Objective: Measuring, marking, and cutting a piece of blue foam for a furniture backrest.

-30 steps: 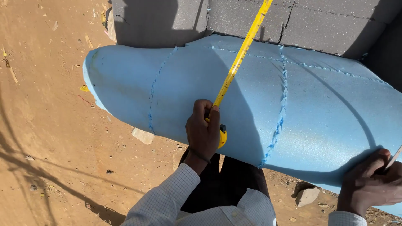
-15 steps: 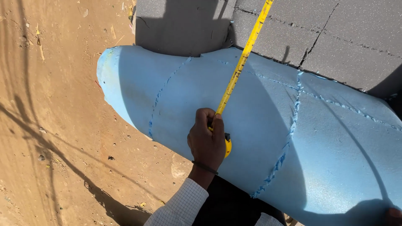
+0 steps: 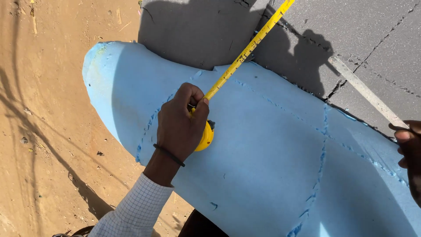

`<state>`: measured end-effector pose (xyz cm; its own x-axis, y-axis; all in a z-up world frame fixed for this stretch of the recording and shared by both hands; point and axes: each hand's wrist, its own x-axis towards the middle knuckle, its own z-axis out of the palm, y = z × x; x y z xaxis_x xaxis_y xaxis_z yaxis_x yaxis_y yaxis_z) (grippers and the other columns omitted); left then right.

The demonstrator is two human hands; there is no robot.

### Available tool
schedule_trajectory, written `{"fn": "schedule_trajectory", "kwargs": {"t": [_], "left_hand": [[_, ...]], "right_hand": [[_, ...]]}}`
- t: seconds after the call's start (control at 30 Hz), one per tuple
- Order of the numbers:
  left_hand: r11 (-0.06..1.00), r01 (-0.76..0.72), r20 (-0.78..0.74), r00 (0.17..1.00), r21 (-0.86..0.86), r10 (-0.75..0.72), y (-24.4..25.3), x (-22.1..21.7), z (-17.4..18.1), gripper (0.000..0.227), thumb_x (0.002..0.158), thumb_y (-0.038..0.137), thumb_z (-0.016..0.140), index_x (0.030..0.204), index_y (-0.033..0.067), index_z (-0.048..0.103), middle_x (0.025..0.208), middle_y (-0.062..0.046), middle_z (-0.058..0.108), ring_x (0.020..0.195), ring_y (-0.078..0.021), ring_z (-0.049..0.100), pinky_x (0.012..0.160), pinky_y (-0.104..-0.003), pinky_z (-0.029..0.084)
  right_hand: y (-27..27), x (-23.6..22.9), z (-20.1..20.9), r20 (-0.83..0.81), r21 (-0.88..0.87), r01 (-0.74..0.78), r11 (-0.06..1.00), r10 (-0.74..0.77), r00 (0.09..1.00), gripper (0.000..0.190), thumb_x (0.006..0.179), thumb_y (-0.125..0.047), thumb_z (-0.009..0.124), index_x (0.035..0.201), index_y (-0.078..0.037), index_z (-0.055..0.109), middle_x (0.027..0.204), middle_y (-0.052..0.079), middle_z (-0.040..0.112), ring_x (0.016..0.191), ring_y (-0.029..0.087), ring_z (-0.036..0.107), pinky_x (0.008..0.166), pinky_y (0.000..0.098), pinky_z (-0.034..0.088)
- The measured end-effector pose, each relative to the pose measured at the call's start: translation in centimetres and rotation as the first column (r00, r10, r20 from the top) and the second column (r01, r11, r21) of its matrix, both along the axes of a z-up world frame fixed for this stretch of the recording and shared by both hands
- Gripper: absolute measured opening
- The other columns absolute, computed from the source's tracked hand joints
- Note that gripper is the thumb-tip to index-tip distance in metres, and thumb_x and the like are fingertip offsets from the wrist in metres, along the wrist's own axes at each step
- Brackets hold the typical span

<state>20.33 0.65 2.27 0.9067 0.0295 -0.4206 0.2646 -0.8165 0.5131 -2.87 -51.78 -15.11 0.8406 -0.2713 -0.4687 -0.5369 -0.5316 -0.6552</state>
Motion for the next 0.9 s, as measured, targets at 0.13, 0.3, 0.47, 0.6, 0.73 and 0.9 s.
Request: {"fn": "schedule_trajectory", "kwargs": {"t": [0.13,0.3,0.47,0.6,0.73,0.9], "left_hand": [[0.981,0.119,-0.143,0.985,0.152,-0.097,2.7,4.8,-1.1,0.015,0.112,0.034,0.070,0.102,0.0228,0.070,0.093,0.010,0.085,0.082,-0.0166,0.079,0.080,-0.044,0.060],[0.935,0.253,-0.161,0.963,0.248,-0.217,3.8,8.8,-4.5,0.013,0.109,0.029,0.075,0.097,0.0244,0.072,0.103,0.008,0.093,0.096,-0.0186,0.087,0.082,-0.047,0.060],[0.881,0.353,-0.270,0.923,0.314,-0.274,3.3,11.1,-8.2,0.010,0.107,0.028,0.070,0.100,0.0255,0.077,0.107,0.002,0.097,0.088,-0.0242,0.084,0.072,-0.049,0.056],[0.864,0.371,-0.353,0.902,0.341,-0.248,3.3,12.6,-9.6,0.013,0.110,0.024,0.076,0.097,0.0261,0.078,0.109,0.003,0.095,0.101,-0.0222,0.087,0.075,-0.043,0.058],[0.894,0.310,-0.426,0.892,0.323,-0.155,3.6,14.1,-9.9,0.007,0.105,0.026,0.079,0.100,0.0272,0.083,0.112,0.006,0.094,0.110,-0.0192,0.086,0.091,-0.046,0.062],[0.921,0.277,-0.475,0.872,0.275,-0.120,3.7,15.8,-9.1,0.007,0.101,0.027,0.079,0.097,0.0291,0.085,0.096,0.011,0.089,0.091,-0.0121,0.079,0.092,-0.042,0.061]], "right_hand": [[-3.6,2.2,-12.1,0.106,0.045,-0.176,0.983,0.170,0.980,0.053,0.166,-0.026,0.045,0.182,0.020,0.064,0.173,0.036,0.068,0.105,0.043,0.074,0.109,0.0568,0.059],[0.4,7.9,-9.8,0.029,0.055,-0.237,0.970,0.236,0.971,0.054,0.161,-0.019,0.042,0.197,0.017,0.059,0.158,0.031,0.064,0.086,0.040,0.064,0.087,0.0530,0.055],[8.7,15.8,0.8,-0.150,0.090,-0.235,0.968,0.247,0.957,0.064,0.135,-0.004,0.052,0.196,0.003,0.068,0.141,0.036,0.067,0.105,0.051,0.075,0.091,0.0633,0.068],[11.2,18.1,2.4,-0.025,0.097,-0.366,0.926,0.369,0.929,0.047,0.130,-0.002,0.057,0.171,0.003,0.081,0.123,0.028,0.077,0.093,0.042,0.087,0.088,0.0515,0.067],[13.9,21.2,4.8,-0.087,0.047,-0.367,0.929,0.370,0.925,0.036,0.121,-0.002,0.059,0.146,-0.003,0.085,0.123,0.015,0.093,0.107,0.029,0.095,0.083,0.0453,0.070],[14.6,22.0,3.4,-0.202,-0.050,-0.485,0.873,0.467,0.861,0.045,0.118,-0.018,0.057,0.155,-0.027,0.080,0.122,-0.006,0.098,0.100,0.017,0.095,0.087,0.0436,0.066]]}}
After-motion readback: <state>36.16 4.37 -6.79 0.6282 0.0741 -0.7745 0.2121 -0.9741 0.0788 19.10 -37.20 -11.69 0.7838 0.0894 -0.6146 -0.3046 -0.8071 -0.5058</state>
